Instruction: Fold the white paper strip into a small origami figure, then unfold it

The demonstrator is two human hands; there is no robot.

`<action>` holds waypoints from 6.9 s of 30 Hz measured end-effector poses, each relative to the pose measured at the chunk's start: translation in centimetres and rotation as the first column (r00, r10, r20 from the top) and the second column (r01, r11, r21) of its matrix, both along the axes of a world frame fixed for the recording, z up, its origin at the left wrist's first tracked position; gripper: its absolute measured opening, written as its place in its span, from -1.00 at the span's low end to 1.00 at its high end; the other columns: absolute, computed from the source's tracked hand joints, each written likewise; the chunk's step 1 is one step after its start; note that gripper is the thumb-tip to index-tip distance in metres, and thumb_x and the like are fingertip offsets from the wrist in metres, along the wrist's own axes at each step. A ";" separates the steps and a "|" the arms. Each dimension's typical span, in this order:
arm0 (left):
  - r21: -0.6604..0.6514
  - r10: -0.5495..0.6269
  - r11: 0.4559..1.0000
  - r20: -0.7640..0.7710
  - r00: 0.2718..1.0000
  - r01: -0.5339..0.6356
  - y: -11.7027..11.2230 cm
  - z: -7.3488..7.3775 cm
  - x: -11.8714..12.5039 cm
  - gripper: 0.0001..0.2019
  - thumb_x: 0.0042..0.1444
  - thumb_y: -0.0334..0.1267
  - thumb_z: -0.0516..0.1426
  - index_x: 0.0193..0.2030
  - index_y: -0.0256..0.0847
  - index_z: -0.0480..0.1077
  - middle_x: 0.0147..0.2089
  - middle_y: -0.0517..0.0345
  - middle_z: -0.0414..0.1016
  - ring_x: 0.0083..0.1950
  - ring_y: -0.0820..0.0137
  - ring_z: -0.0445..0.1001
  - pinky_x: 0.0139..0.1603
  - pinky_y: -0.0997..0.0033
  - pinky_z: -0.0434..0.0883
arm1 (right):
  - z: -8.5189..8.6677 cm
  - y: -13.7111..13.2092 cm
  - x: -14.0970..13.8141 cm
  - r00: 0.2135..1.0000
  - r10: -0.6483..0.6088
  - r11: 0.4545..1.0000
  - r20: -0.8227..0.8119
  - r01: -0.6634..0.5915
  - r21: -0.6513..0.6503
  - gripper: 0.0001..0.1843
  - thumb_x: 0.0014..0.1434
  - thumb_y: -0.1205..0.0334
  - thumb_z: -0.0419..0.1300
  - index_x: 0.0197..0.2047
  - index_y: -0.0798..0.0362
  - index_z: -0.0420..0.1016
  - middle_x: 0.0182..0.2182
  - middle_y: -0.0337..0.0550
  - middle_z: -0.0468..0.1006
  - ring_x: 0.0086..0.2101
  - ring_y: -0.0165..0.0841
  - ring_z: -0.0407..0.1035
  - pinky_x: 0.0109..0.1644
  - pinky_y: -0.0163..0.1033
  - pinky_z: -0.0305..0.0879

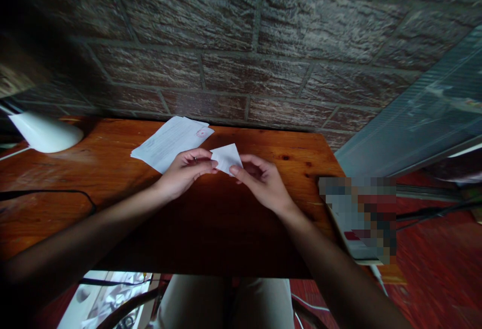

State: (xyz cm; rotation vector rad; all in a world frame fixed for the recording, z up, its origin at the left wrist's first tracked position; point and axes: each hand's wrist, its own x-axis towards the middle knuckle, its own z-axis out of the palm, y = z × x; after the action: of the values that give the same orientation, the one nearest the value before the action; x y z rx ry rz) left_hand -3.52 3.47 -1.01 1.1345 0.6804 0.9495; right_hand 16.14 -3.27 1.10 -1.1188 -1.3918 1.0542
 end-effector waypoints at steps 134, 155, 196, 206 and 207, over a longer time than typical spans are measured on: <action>0.207 0.011 0.977 -0.239 0.971 0.040 -0.8 1.5 0.2 -0.71 0.06 -0.02 0.29 -0.32 -0.25 0.58 -0.32 0.15 0.60 -0.23 0.34 0.49 -0.13 0.40 0.39 | -1.3 0.1 -1.5 0.953 -0.115 0.973 -0.281 0.052 -0.223 -0.62 -0.05 0.14 0.47 -0.15 0.00 0.55 -0.25 -0.20 0.68 -0.26 -0.33 0.55 0.01 -0.14 0.44; -0.086 -0.077 0.994 -0.026 0.997 0.074 -0.1 -0.3 0.1 -0.71 -0.07 -0.14 0.40 -0.22 -0.24 0.61 -0.17 0.07 0.65 -0.20 0.34 0.57 0.00 0.25 0.47 | -1.2 0.1 -1.0 0.983 -0.061 0.979 -0.174 0.025 -0.202 -0.58 -0.06 0.12 0.47 -0.13 -0.02 0.53 -0.28 -0.21 0.68 -0.28 -0.31 0.56 -0.05 -0.14 0.48; -0.320 0.072 0.947 0.088 0.994 -0.040 0.1 -0.4 0.3 -0.68 -0.18 -0.43 0.39 -0.20 -0.28 0.57 -0.22 0.07 0.64 -0.25 0.39 0.60 -0.05 0.28 0.54 | -1.8 -0.2 -0.5 0.877 -0.096 0.973 0.471 -0.017 0.230 -0.67 0.05 0.16 0.40 -0.10 -0.06 0.49 -0.15 -0.18 0.60 -0.25 -0.33 0.50 -0.16 -0.23 0.43; -0.304 0.041 0.953 0.153 0.987 0.008 -0.1 -0.3 0.5 -0.72 -0.11 -0.44 0.35 -0.19 -0.28 0.55 -0.19 0.06 0.66 -0.18 0.35 0.62 0.06 0.19 0.51 | -1.5 -0.2 -0.6 0.863 -0.165 0.961 0.478 0.032 0.275 -0.87 0.18 0.19 0.29 -0.18 -0.02 0.56 -0.21 -0.15 0.64 -0.23 -0.32 0.53 -0.17 -0.26 0.40; -0.299 0.030 0.954 0.163 0.986 0.020 -0.2 -0.3 0.5 -0.72 -0.10 -0.43 0.35 -0.19 -0.28 0.55 -0.18 0.05 0.66 -0.17 0.34 0.62 0.07 0.19 0.51 | -1.5 -0.2 -0.6 0.864 -0.169 0.960 0.474 0.036 0.277 -0.88 0.20 0.18 0.28 -0.18 -0.02 0.56 -0.21 -0.16 0.65 -0.23 -0.32 0.53 -0.16 -0.26 0.40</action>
State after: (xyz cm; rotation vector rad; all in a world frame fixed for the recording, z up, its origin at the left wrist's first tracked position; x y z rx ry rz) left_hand -3.06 3.31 -1.34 0.7762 0.6659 0.8987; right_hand 15.51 -3.47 -0.41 -1.3029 -1.7880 0.4943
